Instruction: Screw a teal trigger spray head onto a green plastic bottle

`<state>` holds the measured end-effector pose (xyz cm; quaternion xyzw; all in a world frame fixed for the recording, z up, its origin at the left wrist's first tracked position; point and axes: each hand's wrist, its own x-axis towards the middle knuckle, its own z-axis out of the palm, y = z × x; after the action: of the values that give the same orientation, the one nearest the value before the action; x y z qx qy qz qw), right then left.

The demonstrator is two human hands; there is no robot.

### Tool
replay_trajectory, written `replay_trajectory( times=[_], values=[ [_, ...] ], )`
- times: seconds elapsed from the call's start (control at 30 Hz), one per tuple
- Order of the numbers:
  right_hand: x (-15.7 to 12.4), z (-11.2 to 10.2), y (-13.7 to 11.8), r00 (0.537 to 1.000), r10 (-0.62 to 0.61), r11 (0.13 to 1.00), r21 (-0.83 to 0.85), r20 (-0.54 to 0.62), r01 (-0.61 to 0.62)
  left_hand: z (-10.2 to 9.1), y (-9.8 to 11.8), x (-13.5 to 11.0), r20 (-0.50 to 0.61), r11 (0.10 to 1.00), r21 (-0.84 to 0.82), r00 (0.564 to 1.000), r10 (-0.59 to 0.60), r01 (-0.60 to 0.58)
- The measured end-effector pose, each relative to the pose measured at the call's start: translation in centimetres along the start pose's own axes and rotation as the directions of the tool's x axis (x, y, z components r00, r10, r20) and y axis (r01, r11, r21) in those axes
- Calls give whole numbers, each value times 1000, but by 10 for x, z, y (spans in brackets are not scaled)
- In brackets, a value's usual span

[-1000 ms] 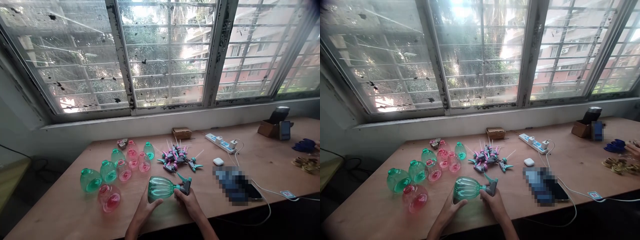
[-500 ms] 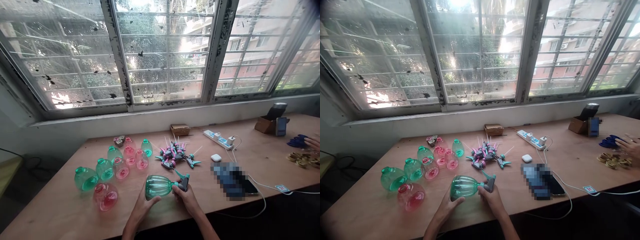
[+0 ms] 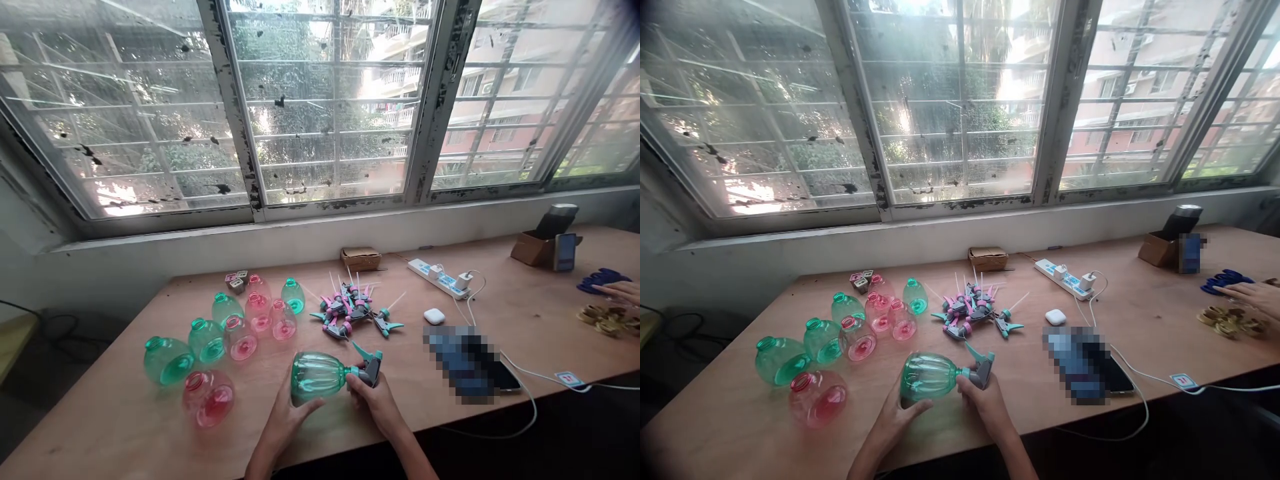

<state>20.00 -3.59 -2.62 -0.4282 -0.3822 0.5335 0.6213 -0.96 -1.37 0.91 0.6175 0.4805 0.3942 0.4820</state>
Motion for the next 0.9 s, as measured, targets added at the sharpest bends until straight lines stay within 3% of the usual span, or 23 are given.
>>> replay_trajectory(
  times=[0.1, 0.3, 0.47, 0.7, 0.9],
  values=[
    [1, -1, 3, 1000, -2, 1000, 3, -1, 2, 1, 0, -1, -44, 999, 27, 999, 29, -28],
    [2, -3, 6, 1000, -9, 1000, 20, -4, 9, 0, 1, -1, -7, 1000, -6, 1000, 6, -6],
    [1, -3, 5, 1000, -2, 999, 32, 3, 2, 1, -1, 0, -51, 999, 26, 998, 30, -29],
    [0, -2, 4, 1000, -8, 999, 35, 8, 7, -2, -3, 1, -3, 1000, 28, 1000, -1, 2],
    [0, -3, 2, 1000, -6, 1000, 29, 11, 6, 1, -3, 2, -58, 998, 34, 997, 46, -45]
  ],
)
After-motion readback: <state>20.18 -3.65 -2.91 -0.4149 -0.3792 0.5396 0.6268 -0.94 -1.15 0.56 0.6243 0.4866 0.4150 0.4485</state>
